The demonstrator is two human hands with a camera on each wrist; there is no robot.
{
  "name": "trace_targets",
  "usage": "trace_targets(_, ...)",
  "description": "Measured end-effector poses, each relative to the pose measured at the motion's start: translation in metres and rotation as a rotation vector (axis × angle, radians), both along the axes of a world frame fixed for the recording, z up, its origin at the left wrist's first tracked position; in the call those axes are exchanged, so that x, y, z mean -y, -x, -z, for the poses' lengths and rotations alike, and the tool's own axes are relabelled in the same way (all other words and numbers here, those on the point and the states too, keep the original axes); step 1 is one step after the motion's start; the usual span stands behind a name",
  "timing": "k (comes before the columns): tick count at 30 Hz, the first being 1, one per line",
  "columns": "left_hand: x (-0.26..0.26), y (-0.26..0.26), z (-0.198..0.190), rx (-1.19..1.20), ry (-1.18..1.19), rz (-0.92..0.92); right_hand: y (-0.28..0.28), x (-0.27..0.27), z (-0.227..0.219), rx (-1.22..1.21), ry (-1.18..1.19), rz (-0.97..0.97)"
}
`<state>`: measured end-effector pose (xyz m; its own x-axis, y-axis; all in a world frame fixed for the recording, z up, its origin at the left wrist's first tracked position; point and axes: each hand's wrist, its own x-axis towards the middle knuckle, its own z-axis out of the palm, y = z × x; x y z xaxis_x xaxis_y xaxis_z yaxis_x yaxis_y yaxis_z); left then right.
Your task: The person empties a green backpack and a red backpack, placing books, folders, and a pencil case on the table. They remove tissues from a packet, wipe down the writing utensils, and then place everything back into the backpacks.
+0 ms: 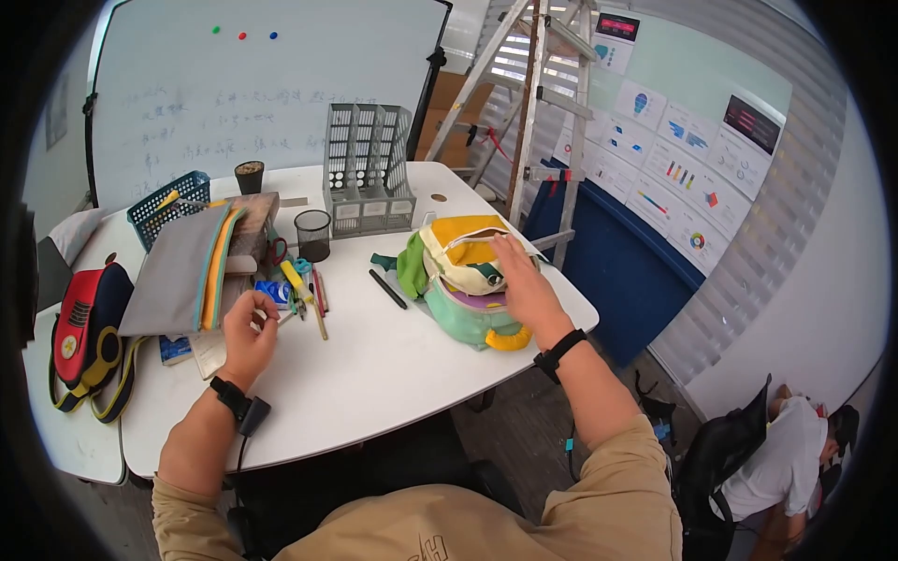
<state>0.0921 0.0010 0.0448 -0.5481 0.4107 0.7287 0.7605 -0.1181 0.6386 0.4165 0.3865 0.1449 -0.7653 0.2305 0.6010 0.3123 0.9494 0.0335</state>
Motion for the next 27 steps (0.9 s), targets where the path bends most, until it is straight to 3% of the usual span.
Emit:
trace_targets(5, -0.001, -0.001, 0.000, 0.000, 0.000, 0.004, 0.007, -0.001, -0.021, -0.340, 0.240, 0.187)
trace_targets(8, -0.001, -0.001, 0.000, 0.003, 0.010, 0.008, 0.009, 0.002, -0.033, -0.296, 0.055, 0.410)
trace_targets(9, -0.001, -0.001, 0.001, 0.006, 0.014, 0.009, 0.011, 0.006, -0.045, -0.131, 0.266, 0.581)
trace_targets(12, -0.001, 0.000, 0.002, 0.009, 0.008, 0.012, 0.017, -0.008, -0.043, 0.024, 0.473, 0.523)
trace_targets(15, -0.001, 0.000, 0.002, 0.012, -0.002, 0.011, 0.027, -0.019, -0.006, -0.113, 0.243, 0.172)
trace_targets(18, -0.001, 0.000, 0.000, 0.009, 0.003, 0.008, 0.043, 0.001, -0.017, 0.121, 0.436, 0.433)
trace_targets(21, -0.001, 0.000, 0.001, 0.005, 0.004, 0.007, 0.057, -0.018, -0.002, 0.194, 0.425, 0.488)
trace_targets(25, 0.001, -0.001, -0.003, -0.019, -0.023, -0.005, 0.069, -0.003, -0.001, 0.382, 0.432, 0.620)
trace_targets(27, 0.003, 0.001, -0.002, -0.028, -0.015, -0.002, 0.067, -0.007, 0.008, 0.260, 0.430, 0.575)
